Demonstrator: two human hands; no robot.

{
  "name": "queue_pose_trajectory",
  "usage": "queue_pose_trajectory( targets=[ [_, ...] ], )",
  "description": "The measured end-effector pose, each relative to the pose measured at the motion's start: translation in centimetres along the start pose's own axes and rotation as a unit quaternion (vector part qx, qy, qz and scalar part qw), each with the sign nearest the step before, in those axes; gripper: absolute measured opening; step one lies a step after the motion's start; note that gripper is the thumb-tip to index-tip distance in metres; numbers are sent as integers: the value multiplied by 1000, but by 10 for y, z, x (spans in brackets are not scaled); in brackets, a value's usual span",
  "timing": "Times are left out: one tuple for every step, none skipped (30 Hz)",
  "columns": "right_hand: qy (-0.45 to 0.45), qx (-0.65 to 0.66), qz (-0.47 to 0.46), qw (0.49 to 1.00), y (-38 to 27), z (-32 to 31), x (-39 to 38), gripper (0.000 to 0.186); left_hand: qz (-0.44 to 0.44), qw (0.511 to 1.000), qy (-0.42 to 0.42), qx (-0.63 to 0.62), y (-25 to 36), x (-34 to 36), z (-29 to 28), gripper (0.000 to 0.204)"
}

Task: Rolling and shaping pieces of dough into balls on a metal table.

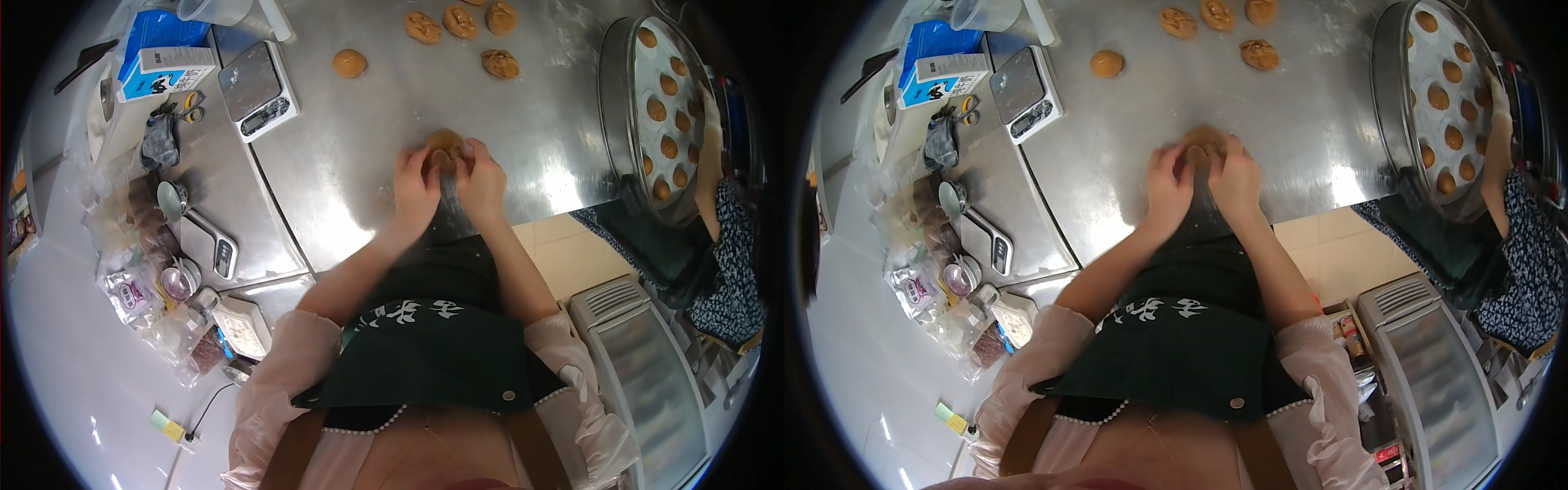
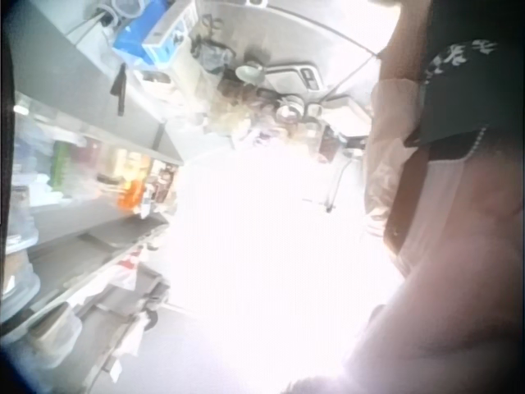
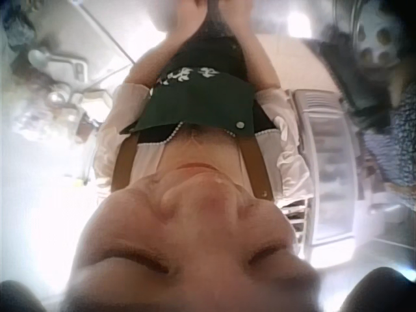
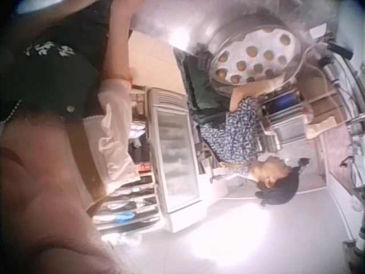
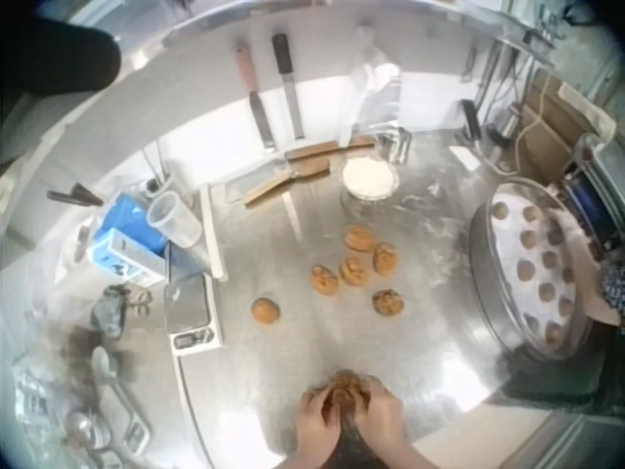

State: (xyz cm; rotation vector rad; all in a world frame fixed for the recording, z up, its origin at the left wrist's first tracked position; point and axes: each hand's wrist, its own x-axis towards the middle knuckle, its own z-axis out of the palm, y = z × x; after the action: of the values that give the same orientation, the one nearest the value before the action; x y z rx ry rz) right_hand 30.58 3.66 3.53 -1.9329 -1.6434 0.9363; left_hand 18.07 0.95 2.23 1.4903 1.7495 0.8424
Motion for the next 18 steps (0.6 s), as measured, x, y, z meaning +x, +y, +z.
queue_pose_trajectory(
  targets=[
    [27,12,-27,999,2,0,5,33,-41,997,49,-47,1,-13,3,35],
    [52,23,-54,997,4,0,9,32,-39,997,48,-47,2,-22,3,35],
    [53,24,-54,997,8,1,12,32,-70,993,41,-83,3,-29,4,37],
    [53,79,-28,995,13,4,14,29,-102,987,34,-121,7,-29,3,38],
    [53,135,-2,989,17,6,16,26,-103,986,34,-123,7,-21,2,38],
    [54,132,-2,990,22,6,17,26,-35,994,61,-81,4,-6,0,39],
    [47,164,12,985,23,8,16,25,29,995,93,-34,3,8,-6,40],
    [40,195,25,980,24,9,15,24,25,995,96,-33,2,22,-10,40],
    [38,194,24,980,22,9,15,24,100,995,17,10,0,39,-14,43],
    [48,188,27,981,17,7,14,22,173,981,-63,54,-2,52,-18,46],
    [56,182,28,981,12,6,11,20,170,982,-61,54,-4,62,-20,46],
    [54,182,27,982,8,6,8,20,217,967,-112,69,-6,69,-22,46],
    [59,157,34,985,6,6,5,18,264,947,-165,82,-7,74,-23,45],
    [64,133,40,988,4,6,2,16,263,947,-165,82,-8,76,-23,45],
    [63,133,39,988,2,6,-2,16,259,940,-203,84,-8,77,-24,45],
    [75,88,-6,993,0,6,-6,15,255,932,-241,87,-9,77,-25,45],
    [86,42,-52,994,-1,7,-7,15,255,933,-240,88,-11,76,-24,45],
    [85,43,-53,994,-3,7,-4,15,246,938,-229,86,-14,74,-23,43]
  ],
)
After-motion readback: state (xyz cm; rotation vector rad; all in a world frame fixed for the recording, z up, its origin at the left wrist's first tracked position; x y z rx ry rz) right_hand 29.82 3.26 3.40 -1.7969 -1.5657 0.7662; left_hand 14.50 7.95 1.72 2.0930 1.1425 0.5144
